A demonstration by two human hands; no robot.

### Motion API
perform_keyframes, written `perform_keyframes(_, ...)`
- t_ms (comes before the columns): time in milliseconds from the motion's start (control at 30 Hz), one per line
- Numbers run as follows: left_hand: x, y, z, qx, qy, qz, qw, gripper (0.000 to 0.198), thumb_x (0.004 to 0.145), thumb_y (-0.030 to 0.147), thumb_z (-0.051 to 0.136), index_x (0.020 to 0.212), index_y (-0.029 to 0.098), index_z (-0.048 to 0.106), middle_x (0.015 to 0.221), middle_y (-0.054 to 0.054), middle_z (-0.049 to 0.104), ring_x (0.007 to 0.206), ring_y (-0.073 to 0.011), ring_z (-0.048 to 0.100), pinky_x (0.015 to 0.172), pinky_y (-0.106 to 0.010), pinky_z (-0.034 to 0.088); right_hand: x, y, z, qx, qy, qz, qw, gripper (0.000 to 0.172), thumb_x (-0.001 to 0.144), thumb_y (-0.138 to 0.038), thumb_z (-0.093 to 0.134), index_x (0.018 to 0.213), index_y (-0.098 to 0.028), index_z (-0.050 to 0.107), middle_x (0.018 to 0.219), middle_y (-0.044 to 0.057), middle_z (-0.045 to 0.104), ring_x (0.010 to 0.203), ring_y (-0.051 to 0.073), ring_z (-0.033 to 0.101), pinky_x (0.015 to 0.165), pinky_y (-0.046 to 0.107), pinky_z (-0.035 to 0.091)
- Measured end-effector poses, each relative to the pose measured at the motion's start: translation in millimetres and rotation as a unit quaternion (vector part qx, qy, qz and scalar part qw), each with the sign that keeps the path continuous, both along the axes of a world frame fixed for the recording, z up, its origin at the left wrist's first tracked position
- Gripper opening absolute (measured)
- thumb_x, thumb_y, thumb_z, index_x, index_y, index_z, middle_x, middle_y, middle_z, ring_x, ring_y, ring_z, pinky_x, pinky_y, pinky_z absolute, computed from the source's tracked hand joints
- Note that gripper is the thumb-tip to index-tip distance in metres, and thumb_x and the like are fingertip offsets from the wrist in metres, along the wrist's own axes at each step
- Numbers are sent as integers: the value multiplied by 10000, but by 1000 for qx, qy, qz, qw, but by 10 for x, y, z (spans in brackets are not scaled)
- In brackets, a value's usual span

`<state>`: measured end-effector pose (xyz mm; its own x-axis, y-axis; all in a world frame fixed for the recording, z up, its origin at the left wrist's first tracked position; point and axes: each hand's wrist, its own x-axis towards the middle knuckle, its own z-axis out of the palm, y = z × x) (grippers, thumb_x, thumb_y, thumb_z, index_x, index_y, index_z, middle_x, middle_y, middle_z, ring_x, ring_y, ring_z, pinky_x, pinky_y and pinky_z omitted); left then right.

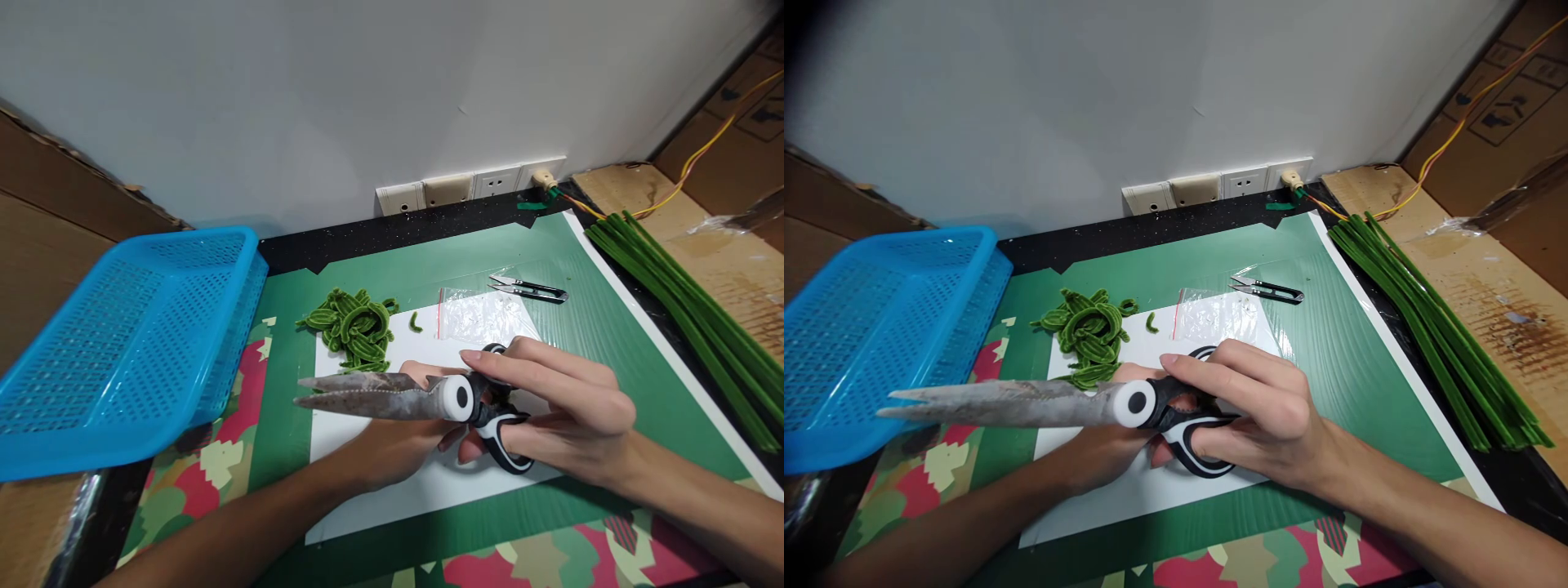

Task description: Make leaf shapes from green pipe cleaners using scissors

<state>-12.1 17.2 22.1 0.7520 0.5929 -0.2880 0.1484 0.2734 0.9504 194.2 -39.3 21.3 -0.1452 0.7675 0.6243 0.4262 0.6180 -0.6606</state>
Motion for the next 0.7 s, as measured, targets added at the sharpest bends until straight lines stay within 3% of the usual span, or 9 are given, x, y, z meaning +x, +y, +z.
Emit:
perform_keyframes(367,22,25,60,14,3,-4,1000,186,906,215,764,809,135,626,780,-13,599,712,-132,488,631,-234,427,22,9,27,8,-40,-16,999,347,963,-114,658,1305,-152,705,790,19,629,650,144,601,523,253,474)
perform_keyframes(567,36,20,88,8,-9,-7,1000,68,891,187,771,927,147,729,916,-43,698,846,-177,591,757,-256,517,23,3,48,17,-67,-22,997,327,992,-141,670,1317,-179,681,807,24,657,669,148,625,532,254,490)
perform_keyframes(700,46,16,90,12,-39,-4,999,154,860,134,758,1012,161,758,931,-37,729,899,-196,637,842,-276,550,11,8,-64,51,-74,-23,996,367,1042,-227,659,1403,-159,637,827,40,668,701,174,640,584,283,521)
